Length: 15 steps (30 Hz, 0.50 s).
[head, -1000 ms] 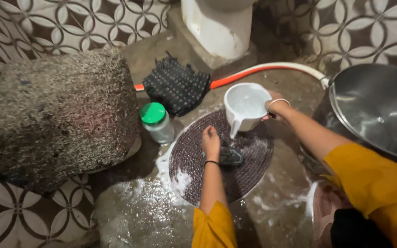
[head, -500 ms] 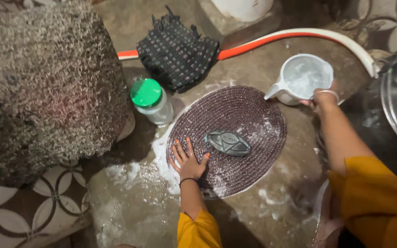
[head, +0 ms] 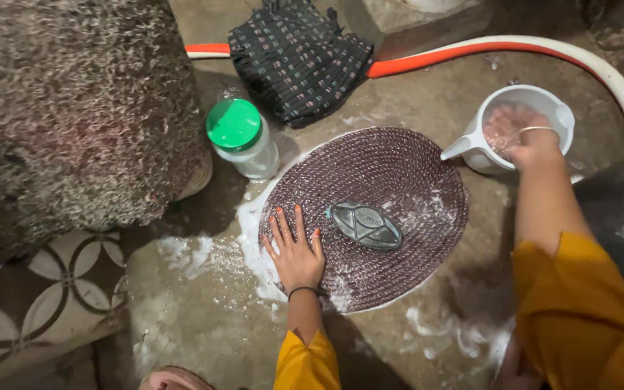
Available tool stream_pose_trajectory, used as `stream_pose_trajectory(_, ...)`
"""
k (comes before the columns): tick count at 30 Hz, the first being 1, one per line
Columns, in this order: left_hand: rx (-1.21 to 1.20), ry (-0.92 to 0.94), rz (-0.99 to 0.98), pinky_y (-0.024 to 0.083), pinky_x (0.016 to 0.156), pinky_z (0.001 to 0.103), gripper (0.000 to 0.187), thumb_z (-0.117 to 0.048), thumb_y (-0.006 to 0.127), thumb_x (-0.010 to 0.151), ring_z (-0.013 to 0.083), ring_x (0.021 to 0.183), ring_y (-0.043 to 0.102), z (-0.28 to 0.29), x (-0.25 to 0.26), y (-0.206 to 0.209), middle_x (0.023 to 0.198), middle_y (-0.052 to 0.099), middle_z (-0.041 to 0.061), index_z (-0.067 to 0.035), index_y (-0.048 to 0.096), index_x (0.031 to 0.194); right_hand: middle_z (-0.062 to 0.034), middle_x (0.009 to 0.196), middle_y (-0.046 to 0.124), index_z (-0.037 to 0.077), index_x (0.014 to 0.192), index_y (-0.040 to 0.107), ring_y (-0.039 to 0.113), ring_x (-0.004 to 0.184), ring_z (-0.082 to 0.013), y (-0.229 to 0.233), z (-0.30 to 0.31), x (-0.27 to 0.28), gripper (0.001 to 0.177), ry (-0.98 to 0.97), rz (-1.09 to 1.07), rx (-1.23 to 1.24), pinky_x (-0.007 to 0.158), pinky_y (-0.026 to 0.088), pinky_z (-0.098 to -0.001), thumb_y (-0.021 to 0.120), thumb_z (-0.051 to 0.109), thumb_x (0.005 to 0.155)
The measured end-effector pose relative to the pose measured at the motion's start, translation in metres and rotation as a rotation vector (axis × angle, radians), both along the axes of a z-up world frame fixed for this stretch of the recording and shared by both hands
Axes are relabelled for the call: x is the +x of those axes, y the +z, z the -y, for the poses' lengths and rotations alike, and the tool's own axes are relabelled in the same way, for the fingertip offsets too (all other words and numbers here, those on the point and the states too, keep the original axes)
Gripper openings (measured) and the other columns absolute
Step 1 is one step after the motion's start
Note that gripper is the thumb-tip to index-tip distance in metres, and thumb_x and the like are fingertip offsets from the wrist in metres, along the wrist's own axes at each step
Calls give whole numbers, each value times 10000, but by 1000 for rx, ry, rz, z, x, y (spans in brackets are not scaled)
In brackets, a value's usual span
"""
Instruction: The person washes a rug by hand on the floor, using a brush and soapy water, scrubbing different sections and rinsing with water from a pitcher.
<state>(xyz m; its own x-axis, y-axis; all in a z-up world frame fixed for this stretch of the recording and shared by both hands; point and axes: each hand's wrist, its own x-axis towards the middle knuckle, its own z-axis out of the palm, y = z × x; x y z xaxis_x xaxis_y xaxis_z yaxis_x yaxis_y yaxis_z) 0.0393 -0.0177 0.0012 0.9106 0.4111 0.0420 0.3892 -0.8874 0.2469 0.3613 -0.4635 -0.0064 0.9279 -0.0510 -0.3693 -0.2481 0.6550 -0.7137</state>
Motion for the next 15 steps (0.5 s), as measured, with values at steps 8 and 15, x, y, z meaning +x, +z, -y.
stream_pose_trajectory(8,-15,0,33,74,1230,579,749,-459,461,970,314,1552,150,-2,1,8,1692,180,116,-162,228,1617,-277,1172,722,-24,1350,607,721,1088,-365,89,-191,-82,571,1226,74,-396,944,611,-405,508,401,982)
stream_pose_trajectory(15,-8,-8,22,58,1244,568,739,-408,450,978,304,1559,154,-3,1,3,1698,189,105,-128,222,1623,-282,1562,241,235,1605,85,261,1421,-505,74,-292,-206,1174,1180,139,-1840,1030,284,-758,874,511,781)
